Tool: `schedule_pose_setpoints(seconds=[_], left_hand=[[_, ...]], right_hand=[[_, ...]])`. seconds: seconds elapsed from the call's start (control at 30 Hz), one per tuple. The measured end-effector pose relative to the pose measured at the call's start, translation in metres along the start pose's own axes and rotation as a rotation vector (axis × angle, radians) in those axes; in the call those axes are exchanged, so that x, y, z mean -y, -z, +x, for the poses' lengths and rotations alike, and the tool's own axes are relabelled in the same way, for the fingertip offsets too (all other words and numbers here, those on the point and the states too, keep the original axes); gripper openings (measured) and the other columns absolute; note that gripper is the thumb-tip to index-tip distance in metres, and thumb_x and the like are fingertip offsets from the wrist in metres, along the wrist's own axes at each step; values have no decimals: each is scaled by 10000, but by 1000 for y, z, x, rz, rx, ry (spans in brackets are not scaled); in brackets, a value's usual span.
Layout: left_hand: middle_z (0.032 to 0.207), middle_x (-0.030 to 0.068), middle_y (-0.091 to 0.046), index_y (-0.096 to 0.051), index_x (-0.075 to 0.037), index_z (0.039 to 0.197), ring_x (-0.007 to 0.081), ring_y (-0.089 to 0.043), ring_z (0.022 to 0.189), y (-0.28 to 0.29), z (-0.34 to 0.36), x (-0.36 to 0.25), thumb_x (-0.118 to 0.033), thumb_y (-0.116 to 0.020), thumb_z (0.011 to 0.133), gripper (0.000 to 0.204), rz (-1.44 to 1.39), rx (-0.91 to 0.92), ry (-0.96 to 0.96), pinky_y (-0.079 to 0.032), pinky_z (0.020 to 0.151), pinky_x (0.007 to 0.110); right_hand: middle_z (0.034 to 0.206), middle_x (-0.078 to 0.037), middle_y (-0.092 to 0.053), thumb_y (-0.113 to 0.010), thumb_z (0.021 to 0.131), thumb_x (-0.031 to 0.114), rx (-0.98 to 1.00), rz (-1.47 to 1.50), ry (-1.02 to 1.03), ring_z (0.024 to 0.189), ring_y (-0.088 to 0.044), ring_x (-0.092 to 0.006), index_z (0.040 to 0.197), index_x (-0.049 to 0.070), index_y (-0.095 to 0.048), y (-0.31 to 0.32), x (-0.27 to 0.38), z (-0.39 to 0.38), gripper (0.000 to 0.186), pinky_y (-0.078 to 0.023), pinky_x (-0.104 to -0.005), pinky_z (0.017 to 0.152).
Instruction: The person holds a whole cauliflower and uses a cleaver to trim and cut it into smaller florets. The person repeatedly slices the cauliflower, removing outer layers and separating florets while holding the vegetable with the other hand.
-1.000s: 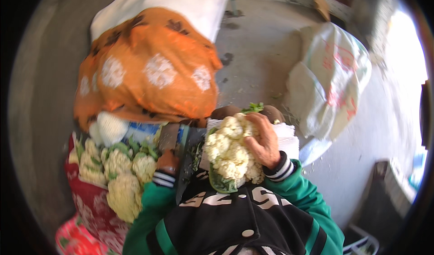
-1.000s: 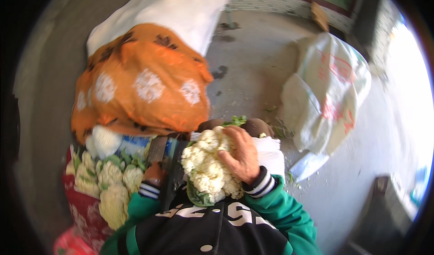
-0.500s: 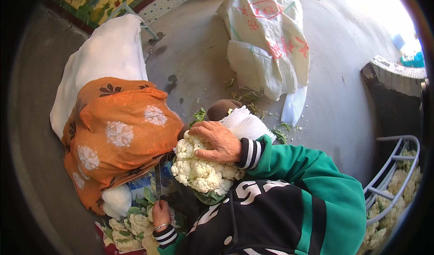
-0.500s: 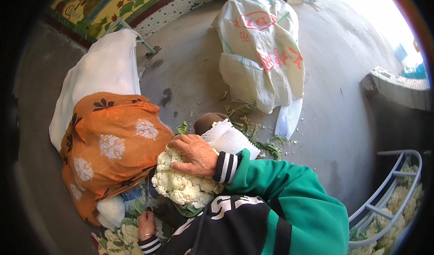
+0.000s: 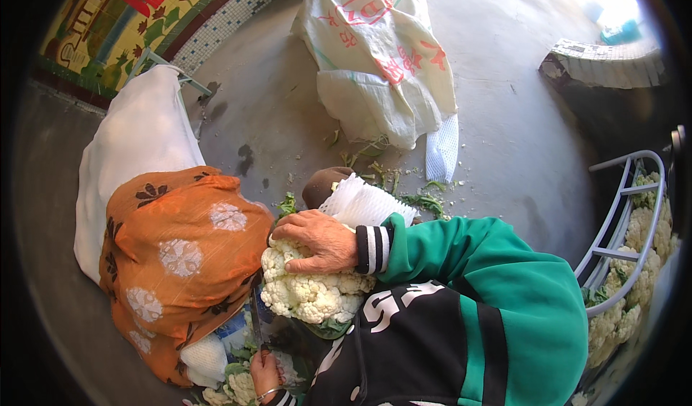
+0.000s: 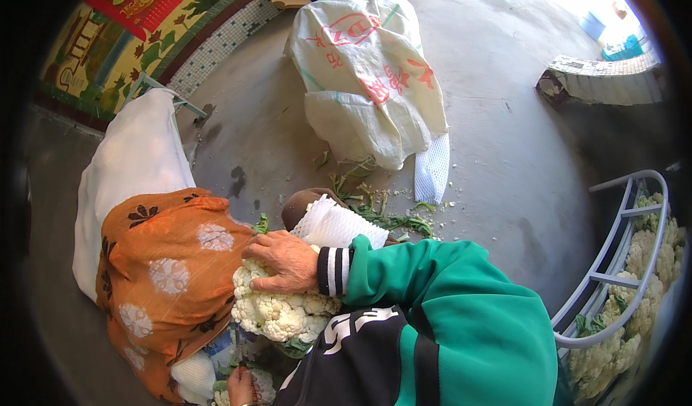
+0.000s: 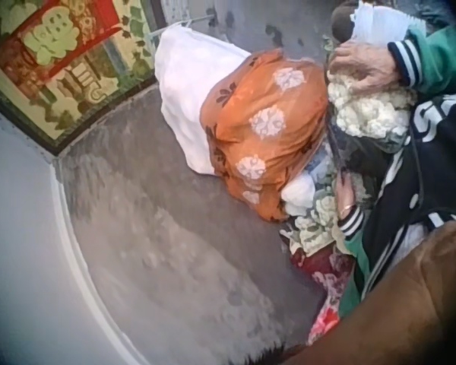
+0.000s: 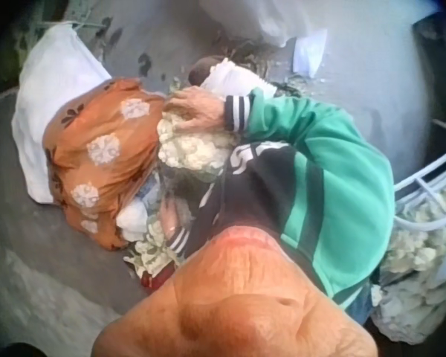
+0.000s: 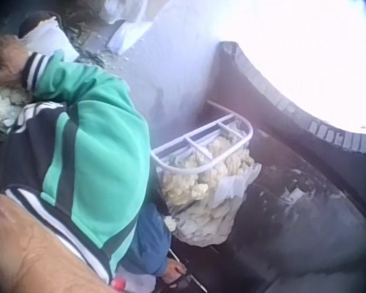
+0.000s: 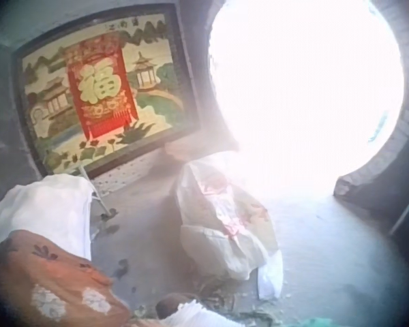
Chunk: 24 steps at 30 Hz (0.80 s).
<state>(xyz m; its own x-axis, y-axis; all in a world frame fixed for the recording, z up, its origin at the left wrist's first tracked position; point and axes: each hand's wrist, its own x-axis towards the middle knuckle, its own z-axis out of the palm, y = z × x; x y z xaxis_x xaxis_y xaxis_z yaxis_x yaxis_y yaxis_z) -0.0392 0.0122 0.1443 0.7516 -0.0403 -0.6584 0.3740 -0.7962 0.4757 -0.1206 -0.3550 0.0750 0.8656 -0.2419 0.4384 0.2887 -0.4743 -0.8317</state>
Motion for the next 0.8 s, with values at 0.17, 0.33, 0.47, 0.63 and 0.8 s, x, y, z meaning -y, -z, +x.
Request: schedule_pose_setpoints(seconds=[0.17,0.33,0.47,0.63,0.8], left_hand=[[1326,216,-569,-494,-26,1427,359,-569,1090,23,-26,4,-311,-534,982,531,184,-8,95,-454,939,459],[851,79,-613,-604,-36,1243,175,-543,646,40,-31,15,-340,-607,972,407,290,98,-361,-450,581,310],[703,-29,-506,-621,-101,1172,78,-436,529,42,-44,23,-414,-665,941,392,-367,9,-112,-333,450,233],[778,56,-530,-372,4,1391,106,-503,471,26,-28,-3,-160,-728,884,641,-629,222,-407,-452,384,267],[909,51,-536,-351,40,1429,58,-484,500,-9,-26,-59,-162,-749,851,730,-609,149,-624,-452,401,220]], right_hand=[[1216,-183,-582,-639,855,453,0,-2,5,1148,-539,-353,1236,25,-566,-3,0,-1,577,-383,-454,1015],[1222,-186,-581,-649,852,463,-9,7,8,1161,-533,-355,1272,22,-541,-3,0,-3,618,-373,-450,1028],[1231,-216,-574,-654,855,479,11,52,-12,1167,-532,-368,1323,-4,-491,-2,2,-2,692,-368,-456,1035],[1238,-245,-558,-648,871,475,36,59,-40,1171,-519,-397,1348,-33,-454,-3,0,-3,724,-375,-461,1040],[1250,-204,-558,-658,899,270,-172,182,8,1147,-528,-369,1278,15,-514,4,10,-4,478,-422,-441,998]])
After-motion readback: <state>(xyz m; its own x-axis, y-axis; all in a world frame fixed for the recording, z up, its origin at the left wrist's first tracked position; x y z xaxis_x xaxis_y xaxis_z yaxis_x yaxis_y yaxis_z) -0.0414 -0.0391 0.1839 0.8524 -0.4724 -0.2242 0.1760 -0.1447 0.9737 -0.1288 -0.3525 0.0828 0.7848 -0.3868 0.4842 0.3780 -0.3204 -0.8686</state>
